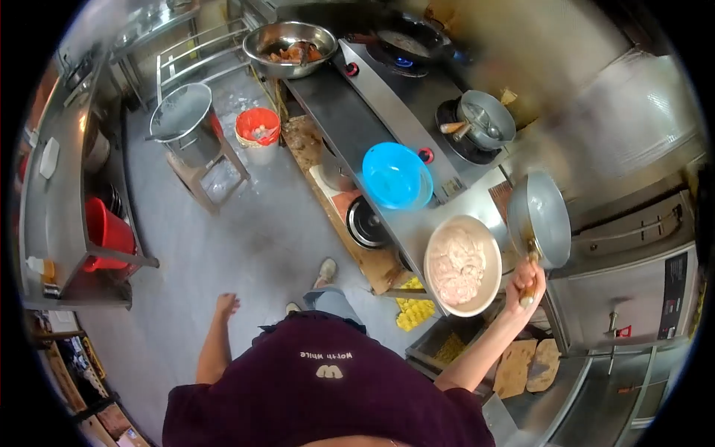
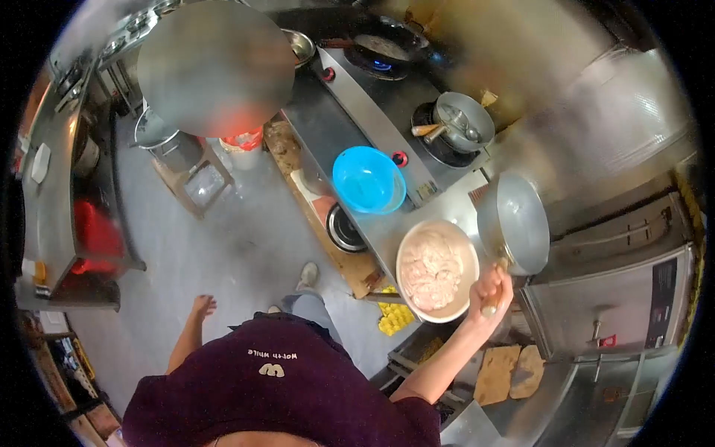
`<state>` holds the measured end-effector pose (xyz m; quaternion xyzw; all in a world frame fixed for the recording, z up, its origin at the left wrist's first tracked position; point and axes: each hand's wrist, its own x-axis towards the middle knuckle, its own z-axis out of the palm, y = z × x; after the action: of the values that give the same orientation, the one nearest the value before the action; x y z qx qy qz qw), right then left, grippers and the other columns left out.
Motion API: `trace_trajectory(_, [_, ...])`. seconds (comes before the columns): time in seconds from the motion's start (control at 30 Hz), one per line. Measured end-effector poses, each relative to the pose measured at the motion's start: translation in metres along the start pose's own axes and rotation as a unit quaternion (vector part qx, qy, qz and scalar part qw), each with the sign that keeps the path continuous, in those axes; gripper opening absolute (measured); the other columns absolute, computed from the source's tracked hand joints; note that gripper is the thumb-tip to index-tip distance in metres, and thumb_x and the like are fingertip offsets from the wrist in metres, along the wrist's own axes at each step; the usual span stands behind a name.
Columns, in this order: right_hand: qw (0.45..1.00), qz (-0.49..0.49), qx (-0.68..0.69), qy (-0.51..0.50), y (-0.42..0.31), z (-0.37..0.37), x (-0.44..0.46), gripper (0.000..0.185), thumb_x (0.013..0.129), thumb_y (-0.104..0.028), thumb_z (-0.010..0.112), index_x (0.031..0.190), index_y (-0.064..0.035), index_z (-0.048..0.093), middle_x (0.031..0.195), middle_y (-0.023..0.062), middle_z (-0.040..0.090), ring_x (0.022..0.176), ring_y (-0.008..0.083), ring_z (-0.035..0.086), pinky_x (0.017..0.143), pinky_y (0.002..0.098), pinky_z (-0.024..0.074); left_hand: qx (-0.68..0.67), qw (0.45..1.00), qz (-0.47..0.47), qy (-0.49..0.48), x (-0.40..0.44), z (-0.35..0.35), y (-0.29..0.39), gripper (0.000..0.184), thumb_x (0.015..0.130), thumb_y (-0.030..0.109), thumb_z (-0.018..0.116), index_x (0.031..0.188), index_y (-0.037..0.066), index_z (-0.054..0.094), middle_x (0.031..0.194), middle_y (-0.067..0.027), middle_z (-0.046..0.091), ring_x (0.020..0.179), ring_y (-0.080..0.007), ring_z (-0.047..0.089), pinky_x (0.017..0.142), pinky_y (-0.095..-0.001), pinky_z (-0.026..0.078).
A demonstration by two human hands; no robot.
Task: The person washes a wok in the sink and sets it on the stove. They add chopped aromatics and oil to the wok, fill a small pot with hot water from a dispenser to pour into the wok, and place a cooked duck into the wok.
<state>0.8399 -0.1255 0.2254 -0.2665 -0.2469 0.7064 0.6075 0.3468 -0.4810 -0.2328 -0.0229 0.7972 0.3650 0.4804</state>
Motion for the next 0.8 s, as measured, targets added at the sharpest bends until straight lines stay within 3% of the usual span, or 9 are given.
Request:
trace_trajectory(0.13, [0.996, 0.026, 0.047, -0.076, 0.028, 0.03, 0.092, 0.008, 0.078, -0.002, 0.051, 0.085, -0.0005, 0.048, 0.061, -0.0015, 0.043, 0.044, 0.0059, 0.04, 0.036, 0.0181, 0.0337, -0.03, 0.99, 0.109, -0.081, 0.009, 0.041, 0.172, 0.028, 0.08, 0.028, 0.052, 0.097, 0.006, 0.055, 0.078, -0.0032, 0.06, 0.065, -0.0114, 0.056, 0.054, -0.0234, 0.04])
trace_trajectory(0.23, [0.996, 0.053, 0.031, -0.067, 0.044, 0.056, 0.161, 0.007, 0.077, -0.002, 0.051, 0.082, -0.0051, 0.047, 0.061, -0.0016, 0.043, 0.045, 0.0059, 0.037, 0.037, 0.017, 0.027, -0.048, 0.973, 0.222, -0.052, 0.021, 0.054, 0.268, 0.026, 0.083, 0.028, 0.051, 0.098, 0.007, 0.056, 0.078, -0.0017, 0.059, 0.066, -0.0096, 0.055, 0.055, -0.0224, 0.04])
trace_trajectory(0.37, [0.99, 0.094, 0.009, -0.1, 0.053, 0.089, 0.26, 0.009, 0.076, -0.004, 0.053, 0.076, -0.0082, 0.045, 0.059, -0.0021, 0.043, 0.044, 0.0059, 0.037, 0.036, 0.0168, 0.0274, -0.083, 0.967, 0.234, -0.055, 0.014, 0.064, 0.369, 0.025, 0.085, 0.026, 0.049, 0.1, 0.006, 0.057, 0.079, -0.0002, 0.058, 0.066, -0.0083, 0.053, 0.056, -0.0211, 0.041])
trace_trajectory(0.53, [0.988, 0.099, -0.104, -0.05, 0.066, 0.127, 0.372, 0.012, 0.076, -0.008, 0.052, 0.071, -0.0094, 0.041, 0.054, -0.0017, 0.041, 0.042, 0.0071, 0.036, 0.036, 0.0196, 0.0253, -0.136, 0.948, 0.277, -0.073, -0.005, 0.086, 0.458, 0.027, 0.086, 0.026, 0.049, 0.101, 0.005, 0.056, 0.083, 0.0003, 0.058, 0.068, -0.0072, 0.053, 0.058, -0.0195, 0.041])
trace_trajectory(0.57, [0.986, 0.094, -0.102, -0.091, 0.07, 0.13, 0.396, 0.014, 0.076, -0.01, 0.051, 0.068, -0.0097, 0.04, 0.053, -0.001, 0.041, 0.042, 0.0078, 0.036, 0.036, 0.0206, 0.0242, -0.141, 0.946, 0.275, -0.092, -0.009, 0.092, 0.48, 0.029, 0.087, 0.027, 0.048, 0.104, 0.005, 0.056, 0.083, -0.0001, 0.058, 0.068, -0.0072, 0.053, 0.06, -0.019, 0.042])
trace_trajectory(0.8, [0.973, 0.156, -0.134, -0.106, 0.101, 0.176, 0.502, 0.019, 0.076, -0.01, 0.051, 0.061, -0.0116, 0.039, 0.053, -0.0016, 0.042, 0.045, 0.008, 0.039, 0.038, 0.0204, 0.0265, -0.13, 0.917, 0.331, -0.182, -0.008, 0.155, 0.658, 0.032, 0.087, 0.029, 0.048, 0.108, 0.006, 0.053, 0.091, -0.0032, 0.057, 0.074, -0.0103, 0.055, 0.064, -0.0228, 0.046])
